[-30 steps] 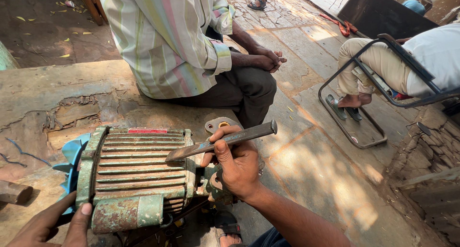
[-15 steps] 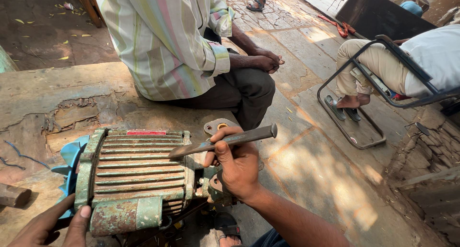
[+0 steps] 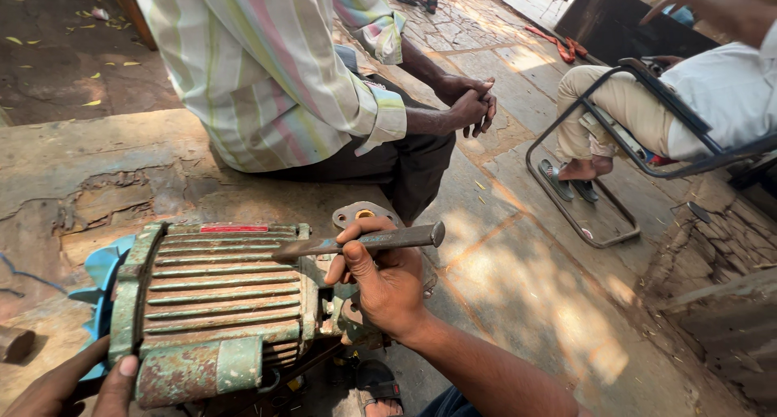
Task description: The person uses a metal file to scrape and clean the surface of a green electric motor placed on a wooden workbench. The person holds the motor with one hand and files the casing with the other, rotating the motor to access different areas.
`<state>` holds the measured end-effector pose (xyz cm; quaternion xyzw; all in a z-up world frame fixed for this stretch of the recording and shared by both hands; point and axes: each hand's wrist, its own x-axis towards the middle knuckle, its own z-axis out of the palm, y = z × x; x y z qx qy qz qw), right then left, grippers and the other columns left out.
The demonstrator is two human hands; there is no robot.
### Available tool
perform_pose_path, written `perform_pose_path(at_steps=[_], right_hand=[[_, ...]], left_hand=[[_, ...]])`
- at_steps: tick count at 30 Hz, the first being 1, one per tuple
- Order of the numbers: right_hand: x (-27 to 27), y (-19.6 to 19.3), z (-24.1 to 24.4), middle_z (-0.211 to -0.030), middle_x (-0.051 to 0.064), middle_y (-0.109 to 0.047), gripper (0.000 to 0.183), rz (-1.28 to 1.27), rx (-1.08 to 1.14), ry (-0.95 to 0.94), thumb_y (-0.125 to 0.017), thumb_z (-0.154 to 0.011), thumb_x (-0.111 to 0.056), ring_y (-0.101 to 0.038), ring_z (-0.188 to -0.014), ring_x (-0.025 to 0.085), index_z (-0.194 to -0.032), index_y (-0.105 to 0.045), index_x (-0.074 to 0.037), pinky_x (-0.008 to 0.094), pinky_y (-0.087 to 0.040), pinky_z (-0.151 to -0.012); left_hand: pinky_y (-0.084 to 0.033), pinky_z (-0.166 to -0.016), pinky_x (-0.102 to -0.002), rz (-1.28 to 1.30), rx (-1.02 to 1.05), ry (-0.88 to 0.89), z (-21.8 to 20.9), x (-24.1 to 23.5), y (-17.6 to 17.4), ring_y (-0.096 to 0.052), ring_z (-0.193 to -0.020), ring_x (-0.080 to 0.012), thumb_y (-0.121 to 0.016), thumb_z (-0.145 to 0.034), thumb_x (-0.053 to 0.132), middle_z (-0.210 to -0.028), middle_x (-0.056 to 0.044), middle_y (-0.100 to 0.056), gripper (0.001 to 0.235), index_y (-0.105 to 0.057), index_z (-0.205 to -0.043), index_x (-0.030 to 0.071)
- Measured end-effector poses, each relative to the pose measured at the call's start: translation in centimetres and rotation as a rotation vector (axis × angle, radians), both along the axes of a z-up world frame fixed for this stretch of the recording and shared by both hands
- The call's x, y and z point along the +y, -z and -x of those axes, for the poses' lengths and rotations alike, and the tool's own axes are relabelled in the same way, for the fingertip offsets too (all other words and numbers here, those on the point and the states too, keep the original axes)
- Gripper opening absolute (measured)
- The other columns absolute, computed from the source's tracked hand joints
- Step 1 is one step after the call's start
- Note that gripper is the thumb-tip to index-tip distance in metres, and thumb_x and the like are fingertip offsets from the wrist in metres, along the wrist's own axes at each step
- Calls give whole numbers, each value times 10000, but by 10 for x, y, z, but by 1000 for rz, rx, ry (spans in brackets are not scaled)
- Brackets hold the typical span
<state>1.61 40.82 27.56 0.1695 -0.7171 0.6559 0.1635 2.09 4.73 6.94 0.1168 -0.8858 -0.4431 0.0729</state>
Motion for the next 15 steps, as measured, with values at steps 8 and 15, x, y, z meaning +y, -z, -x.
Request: perform_pose_path(at_steps=[8,15], right_hand=[[-1,1,-2,-861,91,-690,349,73,62,-68,-575,-1101,-325,-729,-777,129,-1185,-577,14,230,-552,-640],[1,-2,-11,-883,101,-686,365,63,132,-159,-567,-1124,-322,-721,-793,137,-1225,-556,28,253,-577,-690]], left_hand=[[-626,-814,-526,86,-19,17,21,-36,86,-757,-926,-433,-707,-966,430,-1015,-332,-738,698,-623,-1417,-96],[-633,-822,-534,77,-43,89,42,-59,128,-772,-878,-432,-707,-928,462,-964,-344,-741,782,-608,-1438,-122]])
